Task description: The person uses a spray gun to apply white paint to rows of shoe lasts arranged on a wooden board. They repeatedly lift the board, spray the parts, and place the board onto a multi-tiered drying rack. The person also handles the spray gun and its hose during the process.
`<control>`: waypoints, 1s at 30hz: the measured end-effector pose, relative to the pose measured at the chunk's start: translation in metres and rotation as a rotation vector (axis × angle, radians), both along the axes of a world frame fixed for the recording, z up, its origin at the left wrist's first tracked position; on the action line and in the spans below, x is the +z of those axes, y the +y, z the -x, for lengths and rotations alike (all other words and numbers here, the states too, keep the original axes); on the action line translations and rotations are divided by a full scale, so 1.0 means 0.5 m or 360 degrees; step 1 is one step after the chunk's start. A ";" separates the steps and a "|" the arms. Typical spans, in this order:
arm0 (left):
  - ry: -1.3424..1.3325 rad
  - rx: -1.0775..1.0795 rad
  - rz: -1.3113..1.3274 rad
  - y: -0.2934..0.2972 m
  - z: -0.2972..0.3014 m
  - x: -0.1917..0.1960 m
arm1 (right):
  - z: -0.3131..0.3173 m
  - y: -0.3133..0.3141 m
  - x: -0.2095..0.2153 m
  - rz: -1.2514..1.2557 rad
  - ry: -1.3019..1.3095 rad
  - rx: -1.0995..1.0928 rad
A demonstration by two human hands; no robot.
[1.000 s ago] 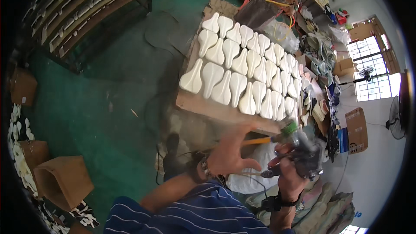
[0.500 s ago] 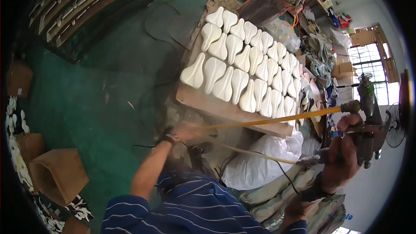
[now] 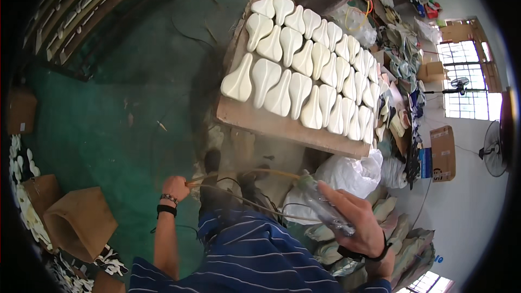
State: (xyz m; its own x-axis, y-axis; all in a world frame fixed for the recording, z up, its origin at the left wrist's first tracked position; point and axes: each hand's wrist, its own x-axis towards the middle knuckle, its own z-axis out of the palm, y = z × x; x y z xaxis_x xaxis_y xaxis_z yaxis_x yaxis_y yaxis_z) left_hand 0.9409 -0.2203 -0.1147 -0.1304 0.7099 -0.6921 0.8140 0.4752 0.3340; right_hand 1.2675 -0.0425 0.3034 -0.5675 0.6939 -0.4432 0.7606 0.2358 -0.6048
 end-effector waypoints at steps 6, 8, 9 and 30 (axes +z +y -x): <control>0.0232 0.0099 0.0367 0.027 -0.010 0.136 | 0.009 0.036 -0.045 -0.0208 0.0028 -0.0103; 0.0324 0.0059 0.0322 0.030 -0.008 0.151 | 0.017 0.040 -0.060 -0.0537 0.0085 -0.0283; 0.0368 0.0048 0.0299 0.030 -0.008 0.157 | 0.016 0.045 -0.060 -0.0554 0.0095 -0.0306; 0.0355 0.0091 0.0250 0.045 -0.017 0.151 | -0.023 0.022 -0.056 -0.0219 0.0079 -0.0138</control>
